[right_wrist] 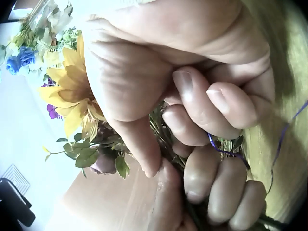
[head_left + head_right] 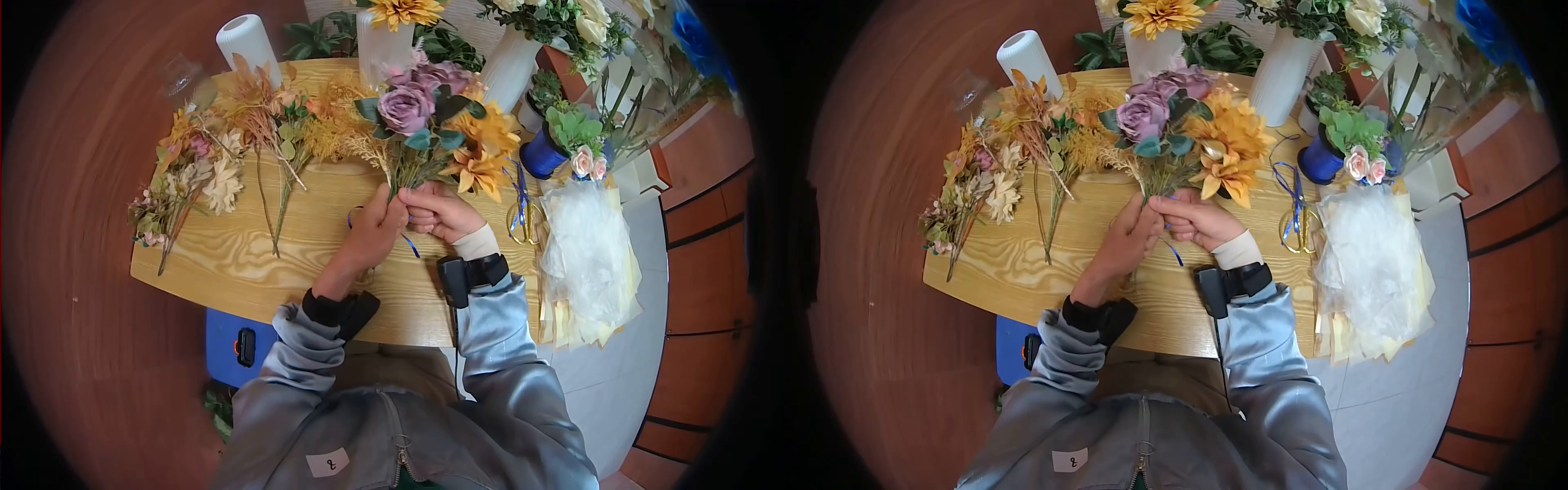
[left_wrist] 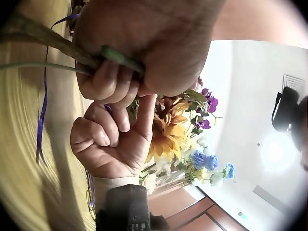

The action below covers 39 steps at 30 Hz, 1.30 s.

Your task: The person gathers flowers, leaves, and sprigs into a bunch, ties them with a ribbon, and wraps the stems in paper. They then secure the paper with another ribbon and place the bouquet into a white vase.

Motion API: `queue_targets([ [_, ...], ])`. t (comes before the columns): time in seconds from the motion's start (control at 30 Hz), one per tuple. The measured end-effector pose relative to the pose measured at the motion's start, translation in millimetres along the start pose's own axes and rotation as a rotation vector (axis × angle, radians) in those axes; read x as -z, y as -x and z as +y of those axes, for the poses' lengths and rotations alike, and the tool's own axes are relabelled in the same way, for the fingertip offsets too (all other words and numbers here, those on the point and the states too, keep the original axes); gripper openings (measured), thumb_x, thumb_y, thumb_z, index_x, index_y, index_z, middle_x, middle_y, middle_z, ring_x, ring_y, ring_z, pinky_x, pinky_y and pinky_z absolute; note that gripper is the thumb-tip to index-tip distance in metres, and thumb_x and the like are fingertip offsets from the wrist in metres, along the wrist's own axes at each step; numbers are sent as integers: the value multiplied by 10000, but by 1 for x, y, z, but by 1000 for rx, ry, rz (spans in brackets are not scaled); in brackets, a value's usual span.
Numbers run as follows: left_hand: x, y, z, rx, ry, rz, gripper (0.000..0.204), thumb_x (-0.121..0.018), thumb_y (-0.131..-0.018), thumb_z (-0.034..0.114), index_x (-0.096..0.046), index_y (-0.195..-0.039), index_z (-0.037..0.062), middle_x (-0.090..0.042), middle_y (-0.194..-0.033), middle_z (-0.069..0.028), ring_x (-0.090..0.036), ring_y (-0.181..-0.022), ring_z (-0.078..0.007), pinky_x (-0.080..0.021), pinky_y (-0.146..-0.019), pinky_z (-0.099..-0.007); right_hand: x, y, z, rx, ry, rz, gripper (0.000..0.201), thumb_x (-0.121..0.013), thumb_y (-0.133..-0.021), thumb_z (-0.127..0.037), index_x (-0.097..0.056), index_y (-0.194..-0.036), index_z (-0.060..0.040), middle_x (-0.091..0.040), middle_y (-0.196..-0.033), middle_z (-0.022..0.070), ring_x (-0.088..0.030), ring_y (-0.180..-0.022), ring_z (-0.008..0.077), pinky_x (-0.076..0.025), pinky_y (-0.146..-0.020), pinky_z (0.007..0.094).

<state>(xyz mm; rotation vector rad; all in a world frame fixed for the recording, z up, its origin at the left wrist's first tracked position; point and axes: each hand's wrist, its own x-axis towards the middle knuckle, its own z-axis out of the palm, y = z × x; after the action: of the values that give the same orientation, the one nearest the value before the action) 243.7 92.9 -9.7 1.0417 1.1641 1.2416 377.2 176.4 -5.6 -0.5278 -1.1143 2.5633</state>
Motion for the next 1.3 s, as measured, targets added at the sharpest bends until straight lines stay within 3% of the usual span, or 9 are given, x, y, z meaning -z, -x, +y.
queue_targets([
  [0.13, 2, -5, -9, -146, -71, -23, 119, -364, -926, 215, -408, -914, 105, -355, -631, 68, -311, -509, -3, -248, -418, -152, -9, 2, 0, 71, -6, 90, 160, -573, -824, -150, -498, -690, -105, -380, -548, -79, -273, -425, 10, -203, -397, 178],
  [0.47, 7, -2, -11, -108, -212, -46, 169, -361, -924, 228, -426, -963, 77, -380, -660, 56, -338, -552, -17, -292, -468, -164, -11, 2, 3, 130, 30, 160, 134, -574, -818, -114, -538, -706, -50, -447, -611, -41, -292, -460, 24, -235, -420, 186],
  [0.53, 3, 2, -1, -52, -360, -30, 245, -346, -908, 216, -405, -984, -10, -515, -857, -150, -512, -773, -229, -408, -702, -328, -16, 2, 3, 98, 62, 192, 147, -583, -814, -128, -543, -694, -53, -458, -620, -39, -301, -465, 29, -233, -420, 190],
  [0.7, 4, 0, -3, -77, -549, -43, 287, -324, -908, 216, -395, -1032, -33, -528, -910, -188, -528, -835, -282, -404, -738, -357, -17, -6, 9, 85, 269, 440, 187, -655, -751, -241, -584, -685, -81, -490, -593, -45, -341, -457, 21, -234, -409, 196],
  [0.83, 0, -1, 4, -28, -650, 0, 329, -322, -909, 245, -401, -1030, -50, -536, -916, -227, -532, -865, -323, -397, -752, -384, -19, -7, 9, 79, 166, 436, 188, -655, -742, -242, -583, -675, -82, -505, -585, -36, -375, -464, 30, -258, -414, 191],
  [0.97, 6, -3, -8, -118, -445, -19, 336, -368, -903, 267, -419, -1010, -47, -547, -812, -161, -544, -735, -255, -417, -658, -340, -21, -11, 13, 172, 188, 466, 191, -611, -779, -209, -583, -703, -36, -547, -589, 12, -420, -458, 58, -263, -419, 188],
  [1.03, 12, 1, 1, 220, -112, -134, 209, -394, -909, 231, -454, -986, 45, -437, -707, -2, -433, -608, -93, -359, -541, -229, -15, -13, 16, 190, 226, 436, 211, -602, -787, -224, -582, -708, -30, -560, -600, 23, -435, -463, 62, -269, -420, 187],
  [1.23, 15, 11, 4, 254, 425, -201, 203, -413, -904, 213, -457, -970, 26, -424, -684, 9, -394, -545, -66, -330, -470, -208, -12, -10, 14, 91, 303, 243, 263, -587, -788, -307, -589, -717, -53, -589, -612, 38, -500, -491, 85, -342, -448, 209],
  [1.3, 17, 10, -3, 204, 272, -200, 205, -400, -908, 209, -457, -971, 23, -422, -681, 8, -393, -546, -67, -330, -470, -211, -23, -5, 7, 96, 286, 222, 270, -571, -803, -303, -592, -715, -49, -603, -634, 40, -509, -477, 97, -340, -445, 209],
])
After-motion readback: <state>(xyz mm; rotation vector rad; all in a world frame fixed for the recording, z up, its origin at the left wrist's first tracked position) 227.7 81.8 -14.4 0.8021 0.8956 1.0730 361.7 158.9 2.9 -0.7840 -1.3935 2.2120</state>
